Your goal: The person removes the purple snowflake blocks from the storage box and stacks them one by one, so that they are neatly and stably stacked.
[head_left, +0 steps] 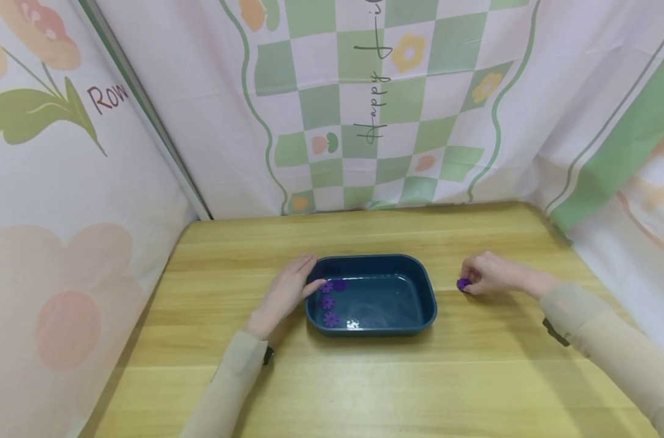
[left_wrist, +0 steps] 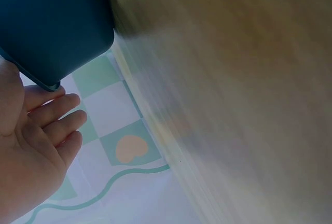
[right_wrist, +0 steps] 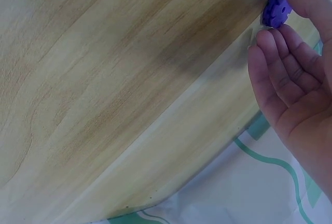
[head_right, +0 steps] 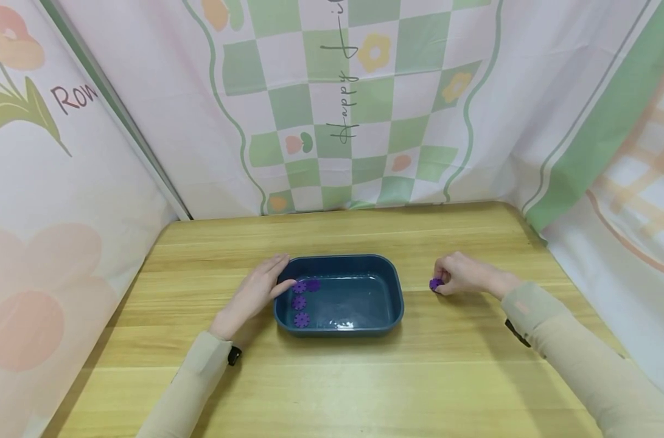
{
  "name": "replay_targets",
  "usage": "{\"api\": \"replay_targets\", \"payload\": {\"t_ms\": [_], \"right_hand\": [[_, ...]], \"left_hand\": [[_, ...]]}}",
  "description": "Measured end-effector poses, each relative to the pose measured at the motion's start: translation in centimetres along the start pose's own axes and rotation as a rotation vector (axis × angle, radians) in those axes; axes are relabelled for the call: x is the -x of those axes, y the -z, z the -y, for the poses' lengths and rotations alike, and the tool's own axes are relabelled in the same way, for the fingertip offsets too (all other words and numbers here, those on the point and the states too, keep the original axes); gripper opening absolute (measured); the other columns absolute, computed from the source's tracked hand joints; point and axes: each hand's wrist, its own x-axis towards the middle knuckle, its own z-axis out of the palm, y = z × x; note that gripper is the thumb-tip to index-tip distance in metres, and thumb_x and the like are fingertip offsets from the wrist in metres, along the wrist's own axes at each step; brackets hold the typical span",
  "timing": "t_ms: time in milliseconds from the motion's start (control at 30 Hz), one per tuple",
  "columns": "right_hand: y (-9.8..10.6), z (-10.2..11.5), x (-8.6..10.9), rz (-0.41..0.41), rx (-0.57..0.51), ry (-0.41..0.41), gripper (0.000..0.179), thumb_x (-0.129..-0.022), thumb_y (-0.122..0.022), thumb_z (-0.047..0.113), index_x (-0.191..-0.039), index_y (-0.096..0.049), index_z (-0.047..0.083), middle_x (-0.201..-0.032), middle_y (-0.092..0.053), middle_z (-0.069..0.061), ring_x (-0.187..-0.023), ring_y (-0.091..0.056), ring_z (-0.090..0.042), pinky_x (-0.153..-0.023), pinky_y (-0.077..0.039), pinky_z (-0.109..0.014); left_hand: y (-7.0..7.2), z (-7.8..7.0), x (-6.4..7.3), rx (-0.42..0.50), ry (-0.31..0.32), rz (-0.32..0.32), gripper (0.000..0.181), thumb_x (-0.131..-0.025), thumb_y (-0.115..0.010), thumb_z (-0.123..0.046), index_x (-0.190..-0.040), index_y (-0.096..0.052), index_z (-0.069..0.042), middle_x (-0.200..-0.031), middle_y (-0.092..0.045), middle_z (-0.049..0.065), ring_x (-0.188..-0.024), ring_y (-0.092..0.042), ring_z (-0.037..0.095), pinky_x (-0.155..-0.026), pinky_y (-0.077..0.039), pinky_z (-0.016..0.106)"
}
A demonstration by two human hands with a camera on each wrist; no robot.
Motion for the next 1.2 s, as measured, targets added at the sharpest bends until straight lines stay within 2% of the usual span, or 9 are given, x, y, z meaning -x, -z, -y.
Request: {"api": "replay_targets", "payload": {"t_ms": [200, 600, 967, 1200], "right_hand": [[0.06, 0.05, 0.02, 0.001, -0.009, -0.005, 0.015, -0.078, -0.081, 0.016, -0.085, -0.069, 0.011, -0.079, -0.069, 0.005, -0.069, -0.058, 0.0, -0.063, -0.053, -0.017], [0.39, -0.16, 0.07, 0.041, 0.009, -0.061, 0.012, -0.081, -0.079, 0.019, -0.086, -0.069, 0.014, -0.079, -0.066, 0.008, -0.069, -0.055, 0.001, -0.062, -0.05, -0.017], [0.38, -0.23, 0.13, 0.039, 0.014, -0.052, 0.014, -0.082, -0.079, 0.022, -0.086, -0.069, 0.014, -0.079, -0.067, 0.008, -0.069, -0.055, 0.002, -0.062, -0.051, -0.017], [0.55, -0.09, 0.11, 0.019, 0.004, -0.04, 0.015, -0.082, -0.08, 0.024, -0.085, -0.069, 0.013, -0.078, -0.068, 0.008, -0.068, -0.056, 0.002, -0.062, -0.051, -0.017]], "left_hand": [[0.02, -0.04, -0.03, -0.008, 0.0, -0.004, 0.061, -0.096, -0.062, -0.038, -0.139, -0.052, 0.005, -0.144, -0.054, 0.022, -0.135, -0.053, 0.038, -0.115, -0.043, 0.047], [0.34, -0.18, -0.06, 0.012, 0.029, 0.032, 0.062, -0.097, -0.061, -0.038, -0.141, -0.051, 0.004, -0.146, -0.052, 0.022, -0.137, -0.05, 0.038, -0.117, -0.041, 0.047], [0.42, -0.21, -0.07, 0.022, 0.034, 0.035, 0.062, -0.097, -0.061, -0.038, -0.141, -0.05, 0.004, -0.146, -0.052, 0.023, -0.137, -0.049, 0.038, -0.118, -0.04, 0.048], [0.24, -0.12, -0.03, 0.011, 0.012, 0.012, 0.061, -0.096, -0.063, -0.037, -0.139, -0.052, 0.006, -0.144, -0.054, 0.023, -0.135, -0.051, 0.038, -0.116, -0.042, 0.049]]}}
